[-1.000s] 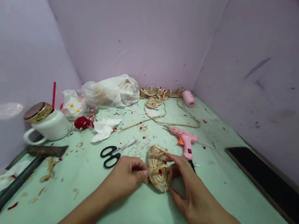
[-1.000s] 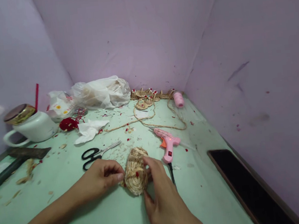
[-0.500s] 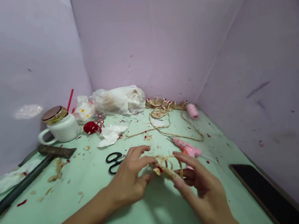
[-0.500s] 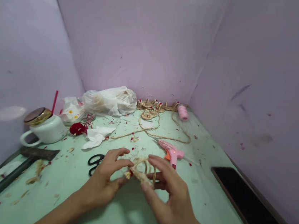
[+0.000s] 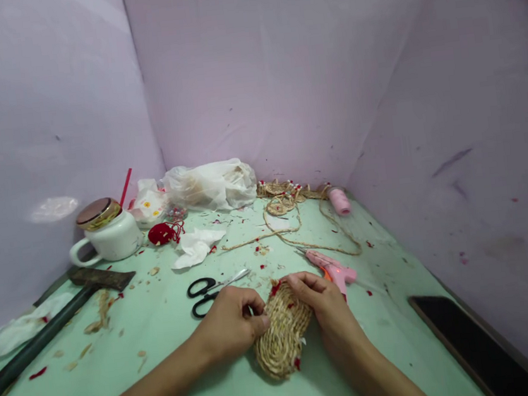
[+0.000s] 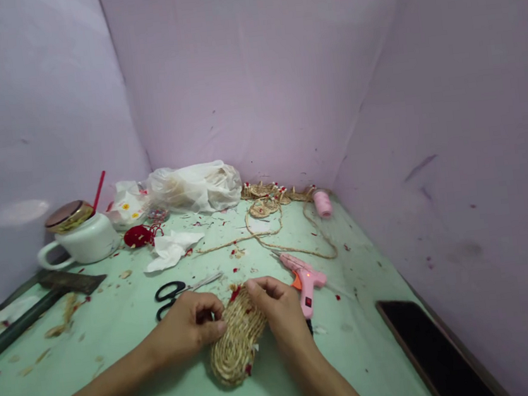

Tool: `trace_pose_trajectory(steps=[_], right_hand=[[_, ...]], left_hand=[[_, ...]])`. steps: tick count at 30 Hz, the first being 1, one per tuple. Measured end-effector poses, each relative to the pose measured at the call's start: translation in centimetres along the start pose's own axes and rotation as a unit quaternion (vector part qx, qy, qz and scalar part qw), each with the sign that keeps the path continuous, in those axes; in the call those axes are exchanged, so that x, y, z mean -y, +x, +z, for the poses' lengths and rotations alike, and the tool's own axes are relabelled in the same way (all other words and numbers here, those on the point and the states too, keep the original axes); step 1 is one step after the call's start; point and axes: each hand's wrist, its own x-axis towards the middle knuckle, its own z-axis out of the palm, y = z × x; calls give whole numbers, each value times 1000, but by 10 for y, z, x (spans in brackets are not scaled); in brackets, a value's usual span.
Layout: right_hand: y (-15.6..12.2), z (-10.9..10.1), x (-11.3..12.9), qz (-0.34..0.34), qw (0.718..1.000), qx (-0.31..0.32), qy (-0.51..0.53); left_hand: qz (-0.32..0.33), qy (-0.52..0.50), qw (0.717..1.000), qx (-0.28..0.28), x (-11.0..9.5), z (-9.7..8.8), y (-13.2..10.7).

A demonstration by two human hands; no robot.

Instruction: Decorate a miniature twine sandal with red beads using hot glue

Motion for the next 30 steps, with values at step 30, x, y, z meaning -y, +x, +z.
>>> trace_pose_trajectory(steps=[30], right_hand=[[-8, -10, 20, -59, 987, 75, -131]], left_hand=[[-20, -194, 981, 11, -2, 5, -5]])
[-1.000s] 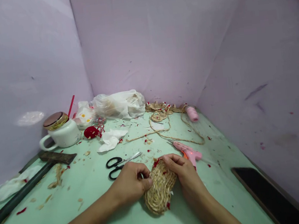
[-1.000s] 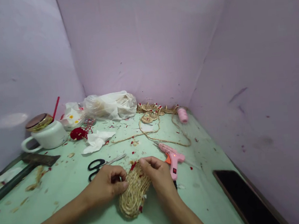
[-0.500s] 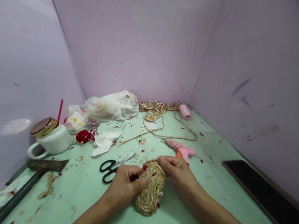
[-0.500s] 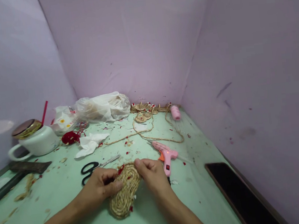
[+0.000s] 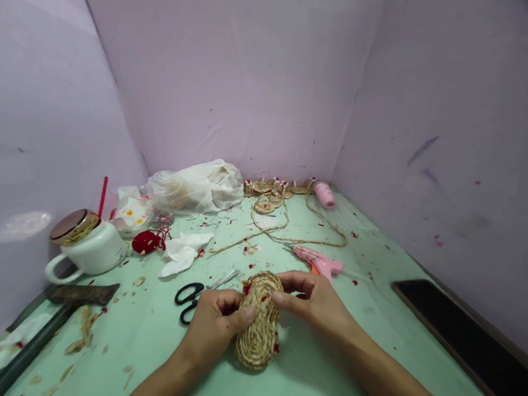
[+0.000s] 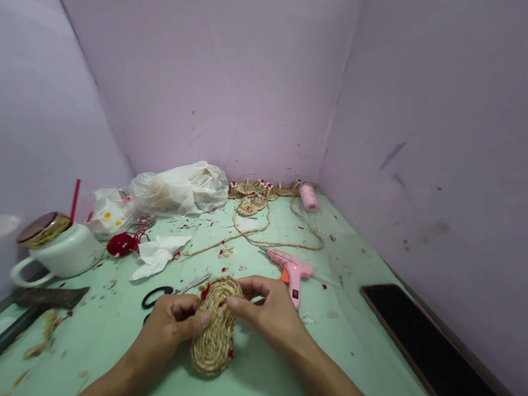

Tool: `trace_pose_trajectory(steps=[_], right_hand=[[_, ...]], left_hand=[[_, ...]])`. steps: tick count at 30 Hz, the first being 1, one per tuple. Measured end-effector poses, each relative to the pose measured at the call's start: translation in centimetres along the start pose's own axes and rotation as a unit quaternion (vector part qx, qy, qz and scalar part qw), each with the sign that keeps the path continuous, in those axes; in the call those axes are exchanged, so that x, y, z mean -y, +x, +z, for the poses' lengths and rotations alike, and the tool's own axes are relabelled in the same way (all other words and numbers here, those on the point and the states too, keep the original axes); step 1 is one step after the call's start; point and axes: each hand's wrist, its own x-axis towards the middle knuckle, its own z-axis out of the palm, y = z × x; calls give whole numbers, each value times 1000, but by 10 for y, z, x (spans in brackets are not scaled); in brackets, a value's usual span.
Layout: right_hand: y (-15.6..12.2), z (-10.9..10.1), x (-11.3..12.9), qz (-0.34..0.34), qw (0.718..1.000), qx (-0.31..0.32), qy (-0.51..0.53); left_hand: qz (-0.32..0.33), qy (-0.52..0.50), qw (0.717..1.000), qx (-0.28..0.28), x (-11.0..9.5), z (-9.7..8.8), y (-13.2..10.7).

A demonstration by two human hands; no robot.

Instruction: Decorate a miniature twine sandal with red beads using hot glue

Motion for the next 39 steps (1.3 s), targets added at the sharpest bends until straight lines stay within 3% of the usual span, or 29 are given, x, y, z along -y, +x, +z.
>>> trace_pose_trajectory(steps=[3, 5, 7, 8, 9, 11, 13, 15, 17, 24, 32, 39], right_hand=[[-1, 0, -1, 22, 999, 6, 33], [-1, 1, -1, 38, 997, 19, 60], [-2, 4, 2, 48, 995, 38, 83], [-2, 6, 3, 51, 993, 48, 92], [-2, 7, 4, 54, 992, 59, 97], [-2, 11, 4, 60, 991, 67, 99], [-2, 14, 2, 60, 993, 50, 89], [-2, 16, -1, 48, 996, 21, 74], [-2, 18, -4, 34, 997, -1, 73], [-1, 19, -1, 51, 991, -42, 114], [2, 13, -6, 43, 987, 50, 150], [0, 19, -6, 20, 986, 53, 156]], left_hand=[[14, 40, 999, 16, -1, -1, -1], [48, 126, 989, -64, -5, -1, -2], [119, 212, 955, -169, -12, 0, -2], [158, 241, 938, -191, -16, 0, -2], [189, 254, 931, -183, -19, 1, -1], [199, 240, 942, -125, -24, 3, -1], [139, 200, 966, -87, -26, 5, 0], [72, 161, 980, -93, -25, 6, 0], [46, 149, 982, -102, -24, 6, 0], [102, 216, 962, -129, -25, 7, -1], [89, 187, 975, -77, -24, 4, 2], [172, 149, 972, -52, -22, 5, 0]])
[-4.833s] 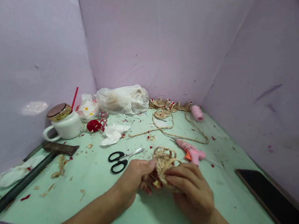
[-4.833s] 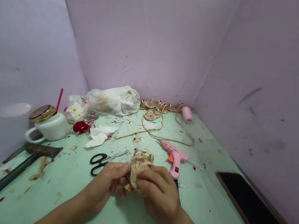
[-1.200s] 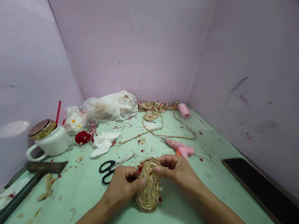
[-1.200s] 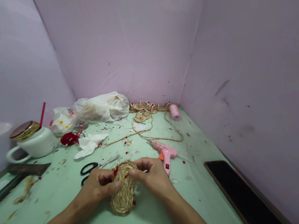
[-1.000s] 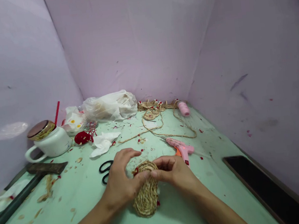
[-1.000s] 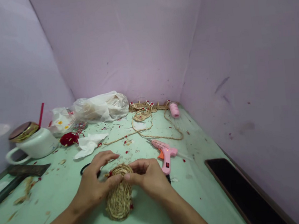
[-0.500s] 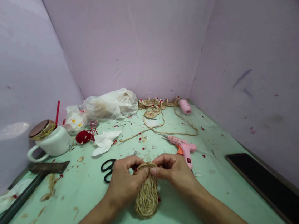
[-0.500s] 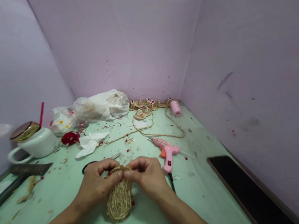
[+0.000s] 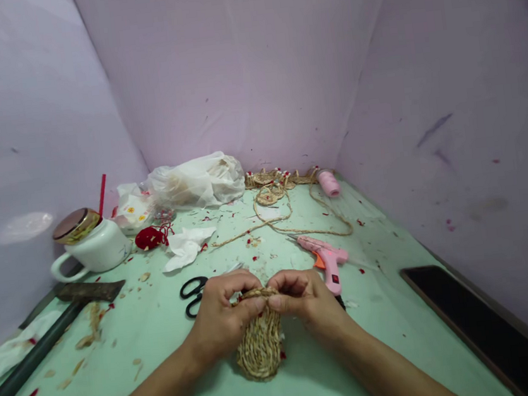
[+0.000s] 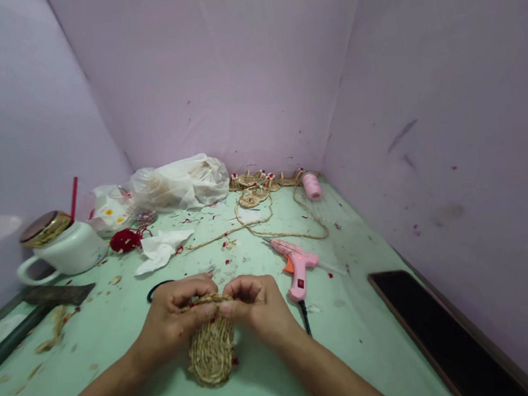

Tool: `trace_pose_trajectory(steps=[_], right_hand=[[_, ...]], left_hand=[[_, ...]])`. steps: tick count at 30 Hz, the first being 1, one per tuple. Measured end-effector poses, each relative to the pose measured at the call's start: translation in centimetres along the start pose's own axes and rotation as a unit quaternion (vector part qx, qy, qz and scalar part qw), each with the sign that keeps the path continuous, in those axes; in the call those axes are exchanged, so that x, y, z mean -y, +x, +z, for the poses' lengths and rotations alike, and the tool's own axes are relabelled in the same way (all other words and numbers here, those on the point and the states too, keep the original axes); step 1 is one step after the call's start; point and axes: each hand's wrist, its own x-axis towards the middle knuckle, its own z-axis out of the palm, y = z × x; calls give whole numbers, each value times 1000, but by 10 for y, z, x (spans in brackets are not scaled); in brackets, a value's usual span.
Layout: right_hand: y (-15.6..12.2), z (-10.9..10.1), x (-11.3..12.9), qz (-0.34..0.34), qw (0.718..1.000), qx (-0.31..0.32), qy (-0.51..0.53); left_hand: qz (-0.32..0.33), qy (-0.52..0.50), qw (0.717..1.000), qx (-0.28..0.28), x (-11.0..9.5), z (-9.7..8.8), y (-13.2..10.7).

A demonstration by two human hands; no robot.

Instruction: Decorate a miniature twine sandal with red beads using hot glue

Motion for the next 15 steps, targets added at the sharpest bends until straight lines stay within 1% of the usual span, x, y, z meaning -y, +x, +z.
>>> trace_pose_trajectory(steps=[1, 3, 5, 6, 8, 10, 12, 15], right_hand=[[0, -1, 0, 2, 1000, 3, 2], [1, -3, 0, 4, 1000, 7, -4], [2, -5, 0, 6, 1000, 9, -29], [2, -7, 1, 6, 999, 4, -47], [3, -9, 1, 0, 996, -18, -84], [3, -9, 0, -7, 994, -34, -99], [3, -9, -1, -4, 995, -35, -95], [4, -8, -3, 7, 994, -36, -98]], left_hand=[[-18, -19, 1000, -8, 0, 0, 0], [-85, -68, 993, -43, 2, 1, 2], [-152, -130, 976, -81, 6, 0, 6], [-173, -160, 968, -91, 8, -1, 8], [-193, -213, 954, -90, 13, -3, 11], [-207, -248, 944, -75, 17, -3, 12], [-215, -263, 938, -65, 20, -2, 12], [-217, -268, 936, -67, 21, 1, 11]])
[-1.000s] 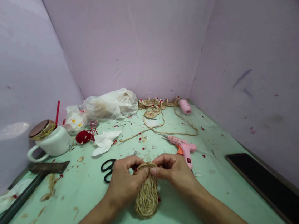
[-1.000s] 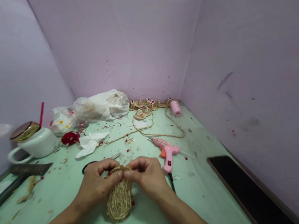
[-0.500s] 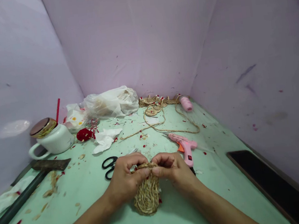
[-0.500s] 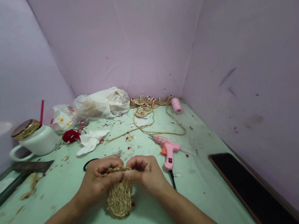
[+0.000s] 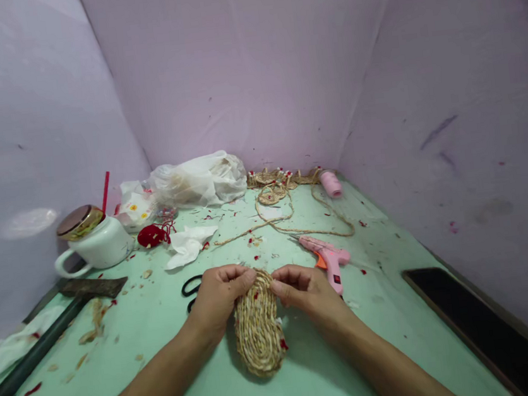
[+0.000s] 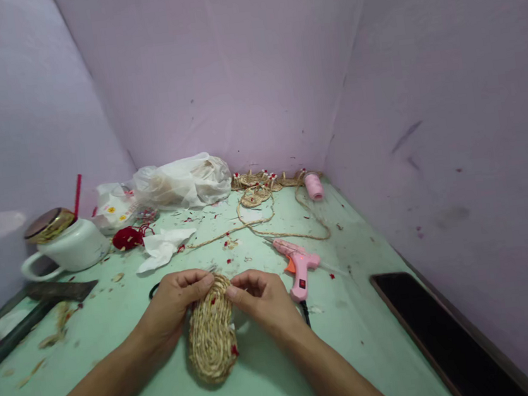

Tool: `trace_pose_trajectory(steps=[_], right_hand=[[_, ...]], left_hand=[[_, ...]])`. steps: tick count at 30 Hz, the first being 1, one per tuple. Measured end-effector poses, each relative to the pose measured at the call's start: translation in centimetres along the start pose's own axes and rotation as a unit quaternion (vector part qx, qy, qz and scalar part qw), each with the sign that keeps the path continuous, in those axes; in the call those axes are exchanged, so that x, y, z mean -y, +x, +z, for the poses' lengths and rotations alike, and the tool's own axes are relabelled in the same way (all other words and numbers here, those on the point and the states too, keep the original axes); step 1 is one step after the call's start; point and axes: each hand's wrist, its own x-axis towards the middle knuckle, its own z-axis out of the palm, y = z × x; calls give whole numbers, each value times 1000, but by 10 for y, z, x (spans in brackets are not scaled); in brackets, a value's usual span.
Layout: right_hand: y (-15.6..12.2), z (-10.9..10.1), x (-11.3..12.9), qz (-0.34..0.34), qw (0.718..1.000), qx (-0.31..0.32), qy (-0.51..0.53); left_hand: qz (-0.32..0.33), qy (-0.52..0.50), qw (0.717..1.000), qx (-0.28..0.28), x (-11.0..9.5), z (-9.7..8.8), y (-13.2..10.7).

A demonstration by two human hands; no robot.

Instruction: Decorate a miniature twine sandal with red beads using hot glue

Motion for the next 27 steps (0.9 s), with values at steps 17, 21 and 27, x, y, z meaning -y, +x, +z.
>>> trace_pose_trajectory(steps=[17, 21, 27], right_hand=[[0, 5, -3, 14, 996, -30, 77], [-1, 3, -1, -26, 999, -21, 18], [-12, 4, 5, -170, 981, -40, -80]], left_hand=[[71, 139, 987, 40, -5, 2, -4], [95, 190, 977, 0, -4, 5, -7], [364, 292, 883, -51, -6, 7, -19]])
